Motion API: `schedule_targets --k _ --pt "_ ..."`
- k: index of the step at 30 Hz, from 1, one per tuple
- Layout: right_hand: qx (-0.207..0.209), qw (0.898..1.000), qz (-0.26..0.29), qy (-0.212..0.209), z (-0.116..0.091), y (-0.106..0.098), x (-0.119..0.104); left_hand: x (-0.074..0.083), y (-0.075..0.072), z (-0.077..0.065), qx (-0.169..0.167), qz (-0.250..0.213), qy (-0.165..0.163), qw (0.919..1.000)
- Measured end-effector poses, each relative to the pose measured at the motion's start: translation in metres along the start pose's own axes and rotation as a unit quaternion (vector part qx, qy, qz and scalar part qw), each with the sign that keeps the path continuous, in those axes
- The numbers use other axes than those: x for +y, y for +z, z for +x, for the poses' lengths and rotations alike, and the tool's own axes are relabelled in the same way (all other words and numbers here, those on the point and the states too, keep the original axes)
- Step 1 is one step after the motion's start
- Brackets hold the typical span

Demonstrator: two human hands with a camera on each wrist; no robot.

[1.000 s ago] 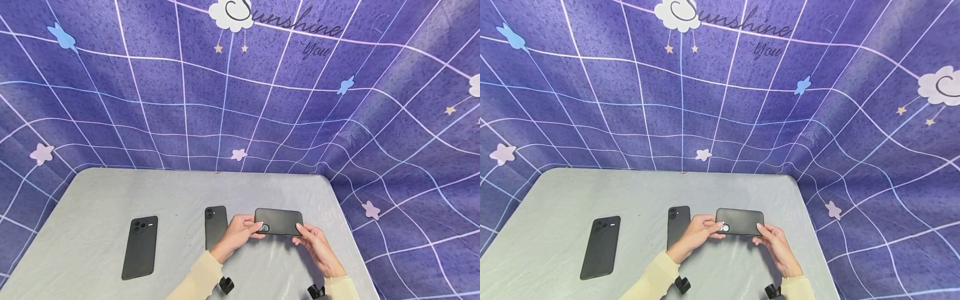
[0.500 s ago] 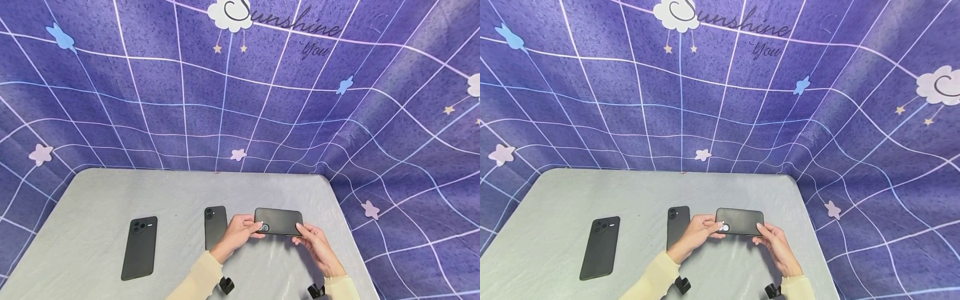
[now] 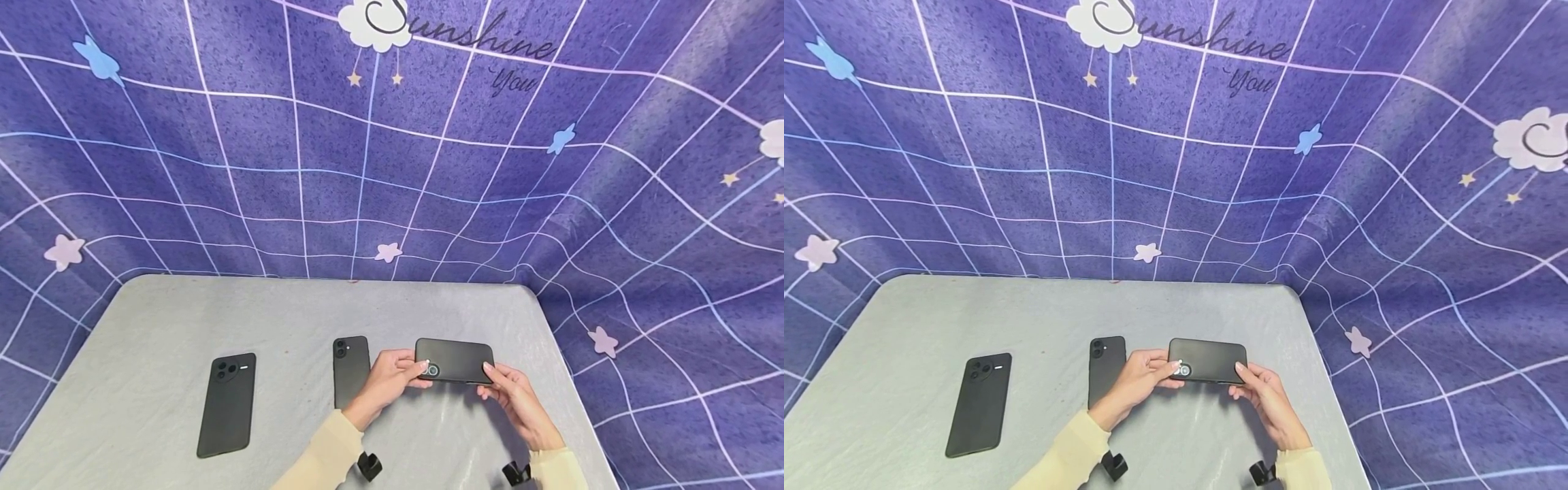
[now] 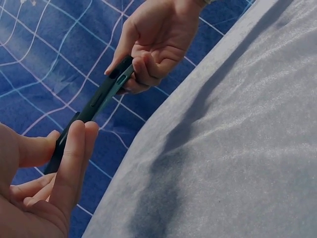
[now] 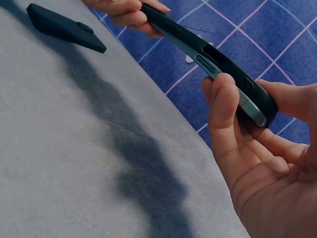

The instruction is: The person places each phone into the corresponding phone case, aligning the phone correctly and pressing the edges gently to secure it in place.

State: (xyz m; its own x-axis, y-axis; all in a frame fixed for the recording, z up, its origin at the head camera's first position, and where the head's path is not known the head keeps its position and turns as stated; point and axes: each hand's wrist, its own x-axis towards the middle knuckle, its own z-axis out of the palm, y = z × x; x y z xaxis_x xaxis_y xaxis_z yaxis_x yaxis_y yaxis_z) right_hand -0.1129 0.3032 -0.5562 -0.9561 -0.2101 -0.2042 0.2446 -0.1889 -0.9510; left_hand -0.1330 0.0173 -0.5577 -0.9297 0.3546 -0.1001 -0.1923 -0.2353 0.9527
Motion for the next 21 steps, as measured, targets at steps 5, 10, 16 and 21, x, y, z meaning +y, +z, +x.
schedule_targets --k 5,10,16,21 --pt "-0.014 1.000 -0.004 -0.001 0.0010 -0.0013 -0.0007 0.0006 0.0001 -0.0007 0.003 -0.002 -0.006 1.0000" --pt "-0.034 0.999 0.008 -0.007 -0.0002 -0.0046 -0.0015 0.0015 0.0001 -0.0001 0.001 0.002 -0.006 1.0000" --pt "-0.049 0.999 0.011 -0.009 -0.0005 -0.0052 -0.0033 0.0040 -0.0007 -0.0002 -0.003 0.002 -0.005 1.0000" --pt "-0.054 0.998 0.017 -0.006 -0.0013 -0.0059 -0.0036 0.0057 -0.0022 -0.0005 -0.007 0.013 -0.004 0.9999"
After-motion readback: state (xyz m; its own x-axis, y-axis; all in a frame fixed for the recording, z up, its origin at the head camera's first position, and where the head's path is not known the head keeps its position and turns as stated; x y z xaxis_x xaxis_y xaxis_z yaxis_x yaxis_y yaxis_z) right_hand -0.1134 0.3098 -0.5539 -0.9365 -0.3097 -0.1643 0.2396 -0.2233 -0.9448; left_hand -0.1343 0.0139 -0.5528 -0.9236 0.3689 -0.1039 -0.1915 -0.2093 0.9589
